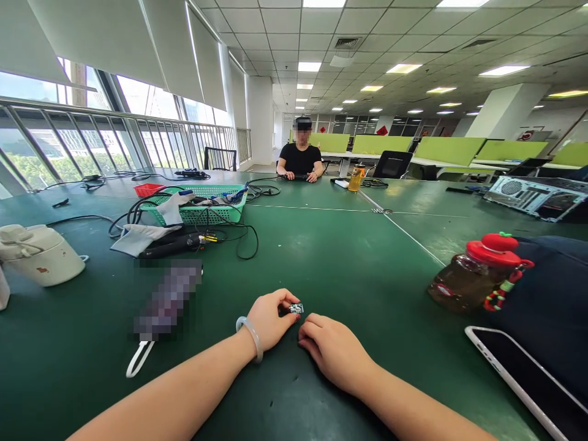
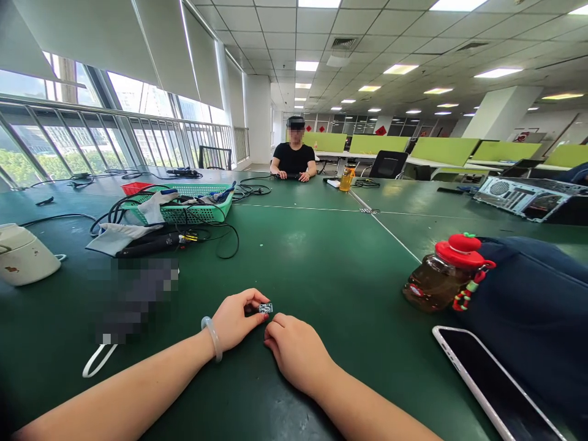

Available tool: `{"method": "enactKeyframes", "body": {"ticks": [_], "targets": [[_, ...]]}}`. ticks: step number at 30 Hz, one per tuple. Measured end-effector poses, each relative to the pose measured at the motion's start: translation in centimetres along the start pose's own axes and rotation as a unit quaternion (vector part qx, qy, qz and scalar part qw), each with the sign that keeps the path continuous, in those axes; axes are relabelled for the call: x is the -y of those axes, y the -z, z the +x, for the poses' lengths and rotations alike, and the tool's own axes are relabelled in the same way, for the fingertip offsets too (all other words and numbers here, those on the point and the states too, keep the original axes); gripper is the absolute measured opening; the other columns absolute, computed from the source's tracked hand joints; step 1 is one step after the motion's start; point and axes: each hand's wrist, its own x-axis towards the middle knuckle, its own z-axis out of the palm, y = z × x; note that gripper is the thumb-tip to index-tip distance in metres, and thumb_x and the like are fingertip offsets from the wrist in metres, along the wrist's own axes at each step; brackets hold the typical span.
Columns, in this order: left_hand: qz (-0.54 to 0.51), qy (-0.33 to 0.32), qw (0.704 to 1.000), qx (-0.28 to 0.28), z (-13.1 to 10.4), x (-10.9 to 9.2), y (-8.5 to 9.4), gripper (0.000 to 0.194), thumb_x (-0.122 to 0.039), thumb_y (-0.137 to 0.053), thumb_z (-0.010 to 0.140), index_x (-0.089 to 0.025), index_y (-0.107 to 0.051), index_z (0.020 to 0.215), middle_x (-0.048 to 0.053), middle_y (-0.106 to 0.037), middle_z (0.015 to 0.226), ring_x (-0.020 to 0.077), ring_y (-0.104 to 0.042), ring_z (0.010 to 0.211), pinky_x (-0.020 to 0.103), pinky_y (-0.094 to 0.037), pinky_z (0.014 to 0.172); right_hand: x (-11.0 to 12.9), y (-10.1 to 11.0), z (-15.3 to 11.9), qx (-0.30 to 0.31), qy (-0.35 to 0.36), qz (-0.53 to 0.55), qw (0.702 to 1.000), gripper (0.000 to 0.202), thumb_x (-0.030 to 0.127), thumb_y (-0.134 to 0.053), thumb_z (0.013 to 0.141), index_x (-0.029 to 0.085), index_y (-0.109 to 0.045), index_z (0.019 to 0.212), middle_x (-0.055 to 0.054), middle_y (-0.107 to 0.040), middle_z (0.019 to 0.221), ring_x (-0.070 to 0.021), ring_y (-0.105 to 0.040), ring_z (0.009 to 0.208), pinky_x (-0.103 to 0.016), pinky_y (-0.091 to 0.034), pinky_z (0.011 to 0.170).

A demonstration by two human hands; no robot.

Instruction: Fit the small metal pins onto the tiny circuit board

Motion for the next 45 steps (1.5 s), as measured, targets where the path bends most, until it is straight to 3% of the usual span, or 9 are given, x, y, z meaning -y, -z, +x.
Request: {"method": "enactKeyframes", "body": {"ticks": [6,10,19,32,37,41,45], "targets": [[-0.005,0.001,1.0,0.0,0.1,0.1,-0.1,0.02,-0.024,-0.061,0.069,-0.02,-0.061,0.088,-0.001,-0.065,0.077,0.0135,-0.059,0.073,0.026,-0.046,0.071,-1.2,0.5,-0.6,-0.028,-0.031,0.067,0.997,0.009,0.019,-0.05,0.083,0.021,-0.059,0.085,-0.001,-0.057,0.086,-0.0136,-0.054,0.079,-0.026,-0.043,0.073],[-0.002,0.013,1.0,0.008,0.0,-0.2,0.1,0.02,-0.023,-0.061,0.068,-0.02,-0.061,0.087,-0.001,-0.065,0.076,0.0134,-0.06,0.072,0.026,-0.046,0.072,-1.5,0.6,-0.5,-0.016,-0.058,0.076,0.995,0.009,0.018,-0.052,0.082,0.019,-0.058,0.076,-0.001,-0.056,0.081,-0.0141,-0.053,0.077,-0.026,-0.043,0.071],[-0.007,0.013,1.0,0.008,-0.1,-0.5,0.3,0.02,-0.023,-0.061,0.068,-0.02,-0.061,0.088,-0.001,-0.066,0.077,0.0139,-0.06,0.073,0.026,-0.046,0.072,-1.8,-0.2,-0.3,-0.018,-0.05,0.056,0.997,0.011,0.014,-0.049,0.082,0.018,-0.055,0.073,-0.001,-0.055,0.079,-0.0144,-0.051,0.076,-0.026,-0.042,0.069],[-0.012,0.01,1.0,0.006,0.0,-0.1,0.1,0.019,-0.023,-0.061,0.068,-0.02,-0.061,0.087,-0.001,-0.065,0.075,0.0134,-0.06,0.072,0.026,-0.046,0.071,-1.4,0.8,-0.2,-0.049,-0.048,0.095,0.993,0.019,0.013,-0.042,0.084,0.02,-0.06,0.082,-0.003,-0.059,0.084,-0.0146,-0.055,0.078,-0.027,-0.045,0.072],[-0.008,0.008,1.0,0.006,0.0,-0.1,0.1,0.02,-0.025,-0.061,0.068,-0.021,-0.062,0.087,-0.001,-0.065,0.077,0.014,-0.06,0.072,0.026,-0.046,0.072,-2.9,0.9,-0.1,-0.08,-0.086,0.097,0.988,0.023,0.018,-0.041,0.086,0.021,-0.064,0.083,-0.003,-0.06,0.087,-0.0148,-0.056,0.08,-0.028,-0.045,0.075],[-0.004,0.01,1.0,0.008,0.0,-0.1,0.1,0.02,-0.025,-0.061,0.067,-0.021,-0.062,0.087,-0.001,-0.066,0.077,0.0143,-0.061,0.073,0.027,-0.046,0.072,-4.5,0.7,0.1,-0.07,-0.121,0.095,0.986,0.025,0.022,-0.043,0.085,0.023,-0.068,0.084,-0.002,-0.061,0.088,-0.0155,-0.057,0.084,-0.029,-0.045,0.077],[-0.007,0.012,1.0,0.007,0.0,0.0,0.1,0.021,-0.025,-0.062,0.067,-0.021,-0.062,0.087,-0.002,-0.066,0.078,0.0141,-0.061,0.074,0.027,-0.046,0.073,-4.2,1.1,0.0,-0.062,-0.117,0.078,0.988,0.022,0.027,-0.048,0.084,0.024,-0.069,0.084,-0.003,-0.06,0.091,-0.0159,-0.056,0.085,-0.029,-0.044,0.077]]}}
